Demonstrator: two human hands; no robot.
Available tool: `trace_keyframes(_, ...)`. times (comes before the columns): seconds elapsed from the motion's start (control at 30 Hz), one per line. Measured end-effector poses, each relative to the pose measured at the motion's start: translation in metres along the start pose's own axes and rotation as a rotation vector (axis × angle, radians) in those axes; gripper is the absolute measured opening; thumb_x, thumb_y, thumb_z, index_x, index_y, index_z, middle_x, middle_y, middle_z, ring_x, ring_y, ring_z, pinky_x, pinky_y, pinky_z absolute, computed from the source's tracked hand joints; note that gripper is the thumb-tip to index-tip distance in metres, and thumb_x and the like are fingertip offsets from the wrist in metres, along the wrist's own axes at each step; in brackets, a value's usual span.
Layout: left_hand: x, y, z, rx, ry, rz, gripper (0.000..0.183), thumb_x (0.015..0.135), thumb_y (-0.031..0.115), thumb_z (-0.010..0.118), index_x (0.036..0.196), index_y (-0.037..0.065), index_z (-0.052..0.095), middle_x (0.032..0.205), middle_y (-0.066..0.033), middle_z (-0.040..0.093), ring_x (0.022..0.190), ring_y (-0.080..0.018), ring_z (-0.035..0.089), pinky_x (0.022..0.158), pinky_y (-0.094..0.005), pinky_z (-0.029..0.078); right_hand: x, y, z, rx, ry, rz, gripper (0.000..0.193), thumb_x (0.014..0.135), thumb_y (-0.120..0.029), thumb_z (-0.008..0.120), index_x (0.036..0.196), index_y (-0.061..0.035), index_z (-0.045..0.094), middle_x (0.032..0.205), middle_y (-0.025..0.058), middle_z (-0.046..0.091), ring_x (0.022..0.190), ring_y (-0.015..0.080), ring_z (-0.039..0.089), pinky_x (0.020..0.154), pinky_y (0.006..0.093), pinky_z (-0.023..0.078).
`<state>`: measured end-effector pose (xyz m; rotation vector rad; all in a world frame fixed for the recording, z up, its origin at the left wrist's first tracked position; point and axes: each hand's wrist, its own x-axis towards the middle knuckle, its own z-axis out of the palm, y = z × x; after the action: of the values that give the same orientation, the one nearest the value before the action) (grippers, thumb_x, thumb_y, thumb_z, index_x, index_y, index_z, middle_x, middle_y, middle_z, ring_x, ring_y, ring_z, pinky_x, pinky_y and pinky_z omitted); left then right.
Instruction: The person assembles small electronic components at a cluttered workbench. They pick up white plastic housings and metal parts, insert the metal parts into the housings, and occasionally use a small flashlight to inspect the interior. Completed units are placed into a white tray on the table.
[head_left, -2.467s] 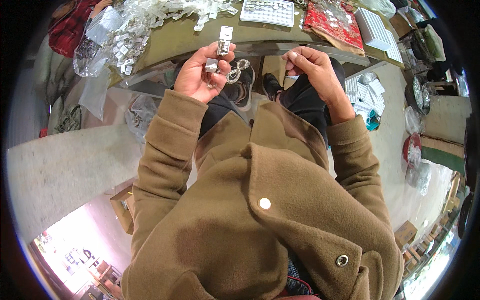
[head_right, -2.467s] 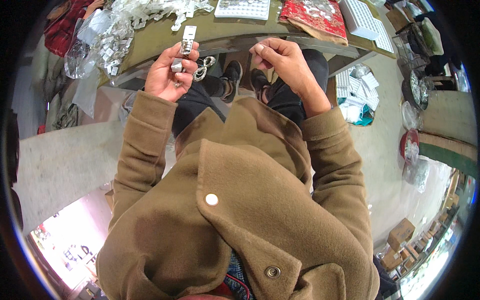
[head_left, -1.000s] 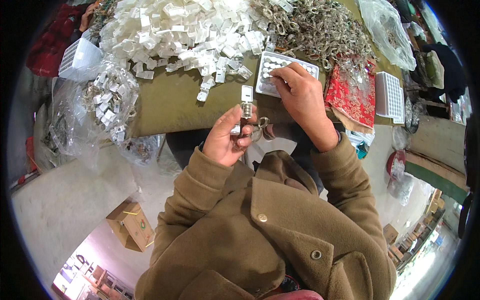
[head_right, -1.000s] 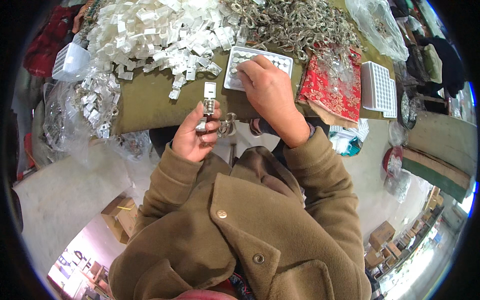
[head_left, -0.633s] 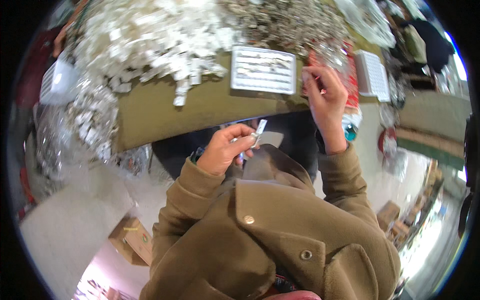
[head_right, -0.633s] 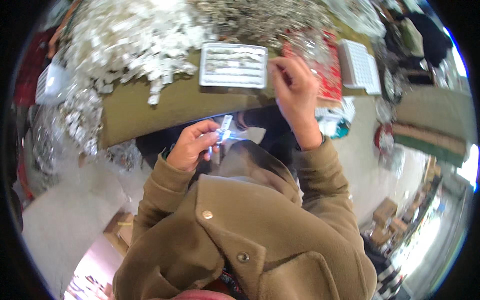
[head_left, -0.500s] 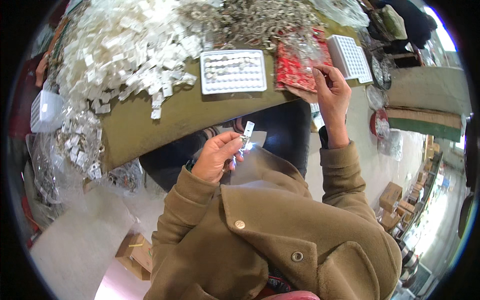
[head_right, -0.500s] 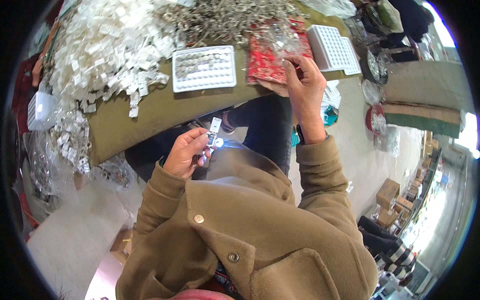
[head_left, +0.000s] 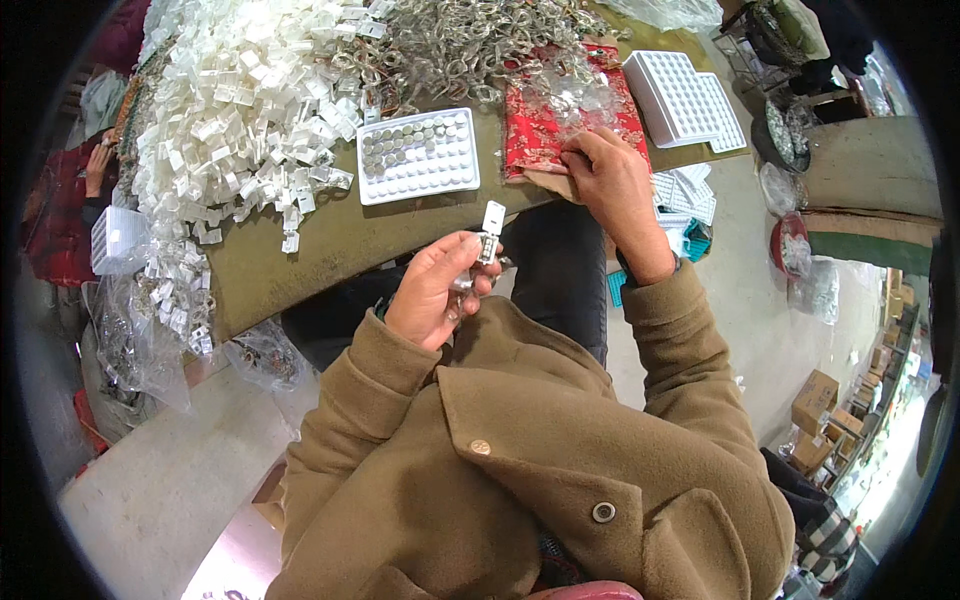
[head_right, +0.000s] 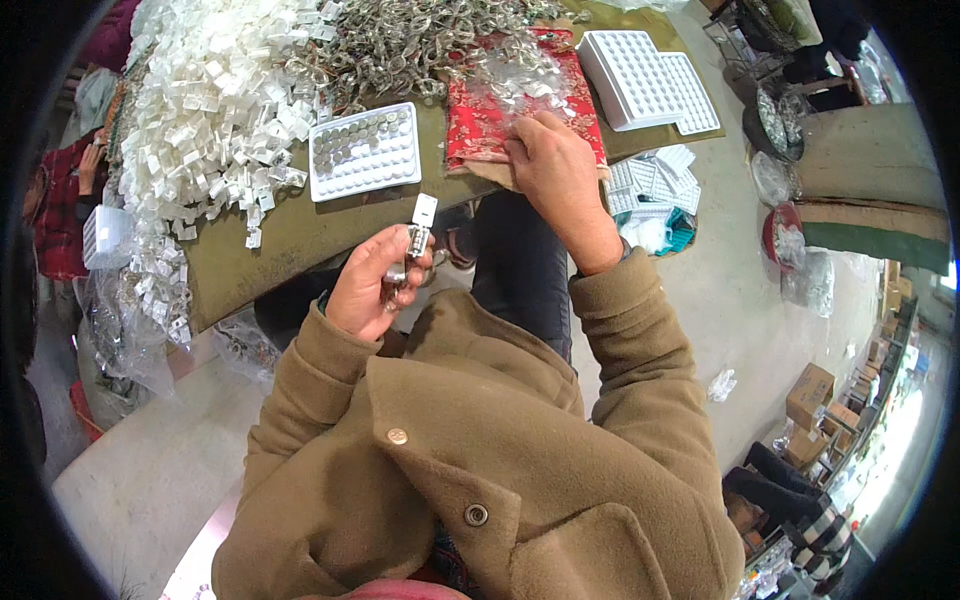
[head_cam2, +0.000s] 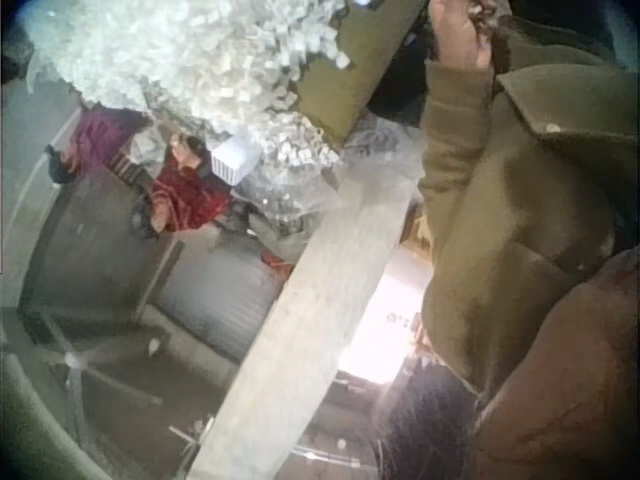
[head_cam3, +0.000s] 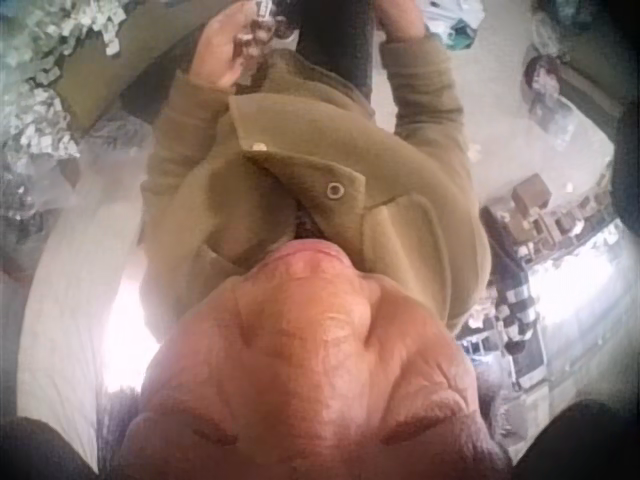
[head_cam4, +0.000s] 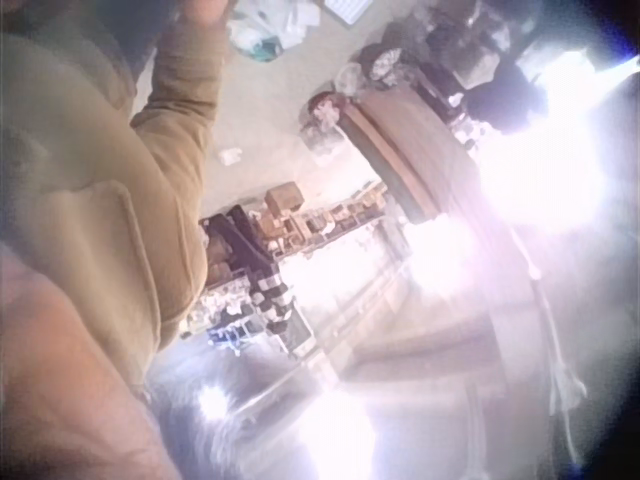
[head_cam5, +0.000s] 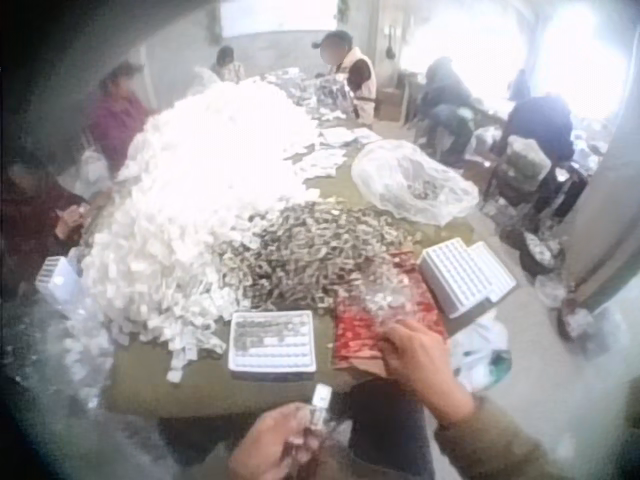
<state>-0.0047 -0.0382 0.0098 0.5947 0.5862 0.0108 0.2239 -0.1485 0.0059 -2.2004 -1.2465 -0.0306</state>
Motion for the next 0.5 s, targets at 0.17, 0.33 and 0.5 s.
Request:
trace_keyframes(0.17,0.015,0.01,0.016,-0.031,-0.087,0.029,0.028,0.099,0.028,0.052,0.108,0.002,0.057,0.086,-0.0014,0.059,0.064,-0.0033,0.05,0.048,-0.0157,0.039,-0.001,0.007,-0.004,0.149,0.046,-0.012,0.008,0.084,-0.009,0.063,0.084,-0.0022,0.059,0.085,0.0146,0.061,0.078,0.0337,0.061,0.069,0.0394,0.049)
trace_keyframes(0.33,0.03,0.009,0.029,-0.157,-0.001,-0.012,0.027,0.099,0.027,0.051,0.11,0.003,0.057,0.091,-0.0024,0.061,0.069,-0.0032,0.053,0.049,-0.0157,0.042,-0.006,0.007,-0.005,0.555,0.135,0.198,0.014,0.086,-0.004,0.061,0.1,-0.0027,0.065,0.083,0.0104,0.062,0.074,0.0203,0.063,0.067,0.0303,0.049)
trace_keyframes(0.5,0.034,0.01,0.031,-0.194,0.011,0.015,0.024,0.099,0.026,0.052,0.109,0.005,0.057,0.093,-0.0028,0.062,0.07,-0.0026,0.052,0.048,-0.0151,0.042,-0.014,-0.014,-0.01,0.937,0.015,0.298,0.014,0.091,0.001,0.058,0.103,0.0055,0.064,0.095,0.0055,0.064,0.083,0.0115,0.064,0.075,0.0244,0.054)
